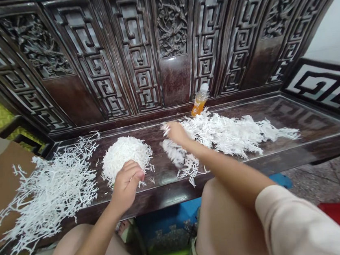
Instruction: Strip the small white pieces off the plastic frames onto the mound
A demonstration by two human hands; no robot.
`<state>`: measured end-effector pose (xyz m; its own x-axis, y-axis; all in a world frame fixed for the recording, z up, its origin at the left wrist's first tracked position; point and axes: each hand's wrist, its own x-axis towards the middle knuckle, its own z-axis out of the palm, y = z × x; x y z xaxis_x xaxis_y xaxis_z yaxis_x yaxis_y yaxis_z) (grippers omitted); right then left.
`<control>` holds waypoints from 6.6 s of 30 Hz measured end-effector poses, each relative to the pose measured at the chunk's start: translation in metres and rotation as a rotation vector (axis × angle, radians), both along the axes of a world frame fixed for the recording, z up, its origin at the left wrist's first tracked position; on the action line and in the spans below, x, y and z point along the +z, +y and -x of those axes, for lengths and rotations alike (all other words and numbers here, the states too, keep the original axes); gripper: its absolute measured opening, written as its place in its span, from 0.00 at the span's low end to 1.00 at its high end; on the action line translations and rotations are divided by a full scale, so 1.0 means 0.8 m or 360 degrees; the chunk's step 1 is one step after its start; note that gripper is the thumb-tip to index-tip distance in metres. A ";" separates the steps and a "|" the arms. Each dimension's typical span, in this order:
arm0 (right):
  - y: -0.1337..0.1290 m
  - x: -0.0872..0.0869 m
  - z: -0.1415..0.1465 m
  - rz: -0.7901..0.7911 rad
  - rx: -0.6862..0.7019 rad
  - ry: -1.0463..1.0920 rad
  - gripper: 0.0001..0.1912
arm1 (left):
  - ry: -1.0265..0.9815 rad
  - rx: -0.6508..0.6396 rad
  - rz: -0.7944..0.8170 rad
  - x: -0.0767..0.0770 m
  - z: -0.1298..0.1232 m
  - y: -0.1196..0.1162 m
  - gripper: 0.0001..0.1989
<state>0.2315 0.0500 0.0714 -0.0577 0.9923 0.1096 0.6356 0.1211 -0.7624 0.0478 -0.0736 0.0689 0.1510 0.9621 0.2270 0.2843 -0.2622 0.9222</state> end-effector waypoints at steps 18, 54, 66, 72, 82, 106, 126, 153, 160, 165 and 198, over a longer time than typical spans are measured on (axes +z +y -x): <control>-0.024 -0.012 0.005 0.0690 0.0612 0.0423 0.20 | 0.1360 0.0943 0.0172 -0.091 0.046 0.066 0.23; 0.007 -0.047 -0.022 0.0422 0.0094 0.0231 0.17 | 0.1347 0.0594 0.0157 -0.073 0.036 0.058 0.18; -0.011 -0.035 0.009 0.0356 0.0178 0.0199 0.16 | 0.1651 0.1016 0.0180 -0.097 0.056 0.073 0.17; -0.005 -0.027 -0.008 0.0217 -0.0117 0.0266 0.17 | 0.1395 0.0147 0.0156 -0.113 -0.001 0.046 0.14; -0.004 -0.024 -0.007 0.0240 -0.0137 0.0339 0.16 | 0.1635 0.0167 0.0360 -0.155 -0.028 0.031 0.15; -0.006 -0.028 -0.002 0.0183 0.0019 0.0193 0.17 | 0.1661 -0.0072 -0.0195 -0.150 -0.029 0.038 0.15; -0.002 -0.036 -0.008 0.0195 0.0077 0.0136 0.18 | 0.1950 -0.0012 0.1044 -0.123 0.030 0.037 0.27; 0.007 -0.027 -0.017 0.0146 0.0046 0.0287 0.16 | 0.1809 -0.0005 0.1080 -0.126 0.121 0.034 0.11; 0.002 0.008 -0.026 0.0150 -0.0131 0.0755 0.16 | 0.1523 0.0434 0.0830 -0.096 0.108 0.040 0.17; -0.019 0.025 -0.007 0.0350 -0.0015 0.1041 0.15 | 0.0521 0.0425 0.0297 -0.093 0.019 0.042 0.21; -0.001 -0.007 -0.021 -0.0454 -0.0297 0.0538 0.21 | 0.0149 0.0019 0.0638 -0.166 -0.068 0.010 0.07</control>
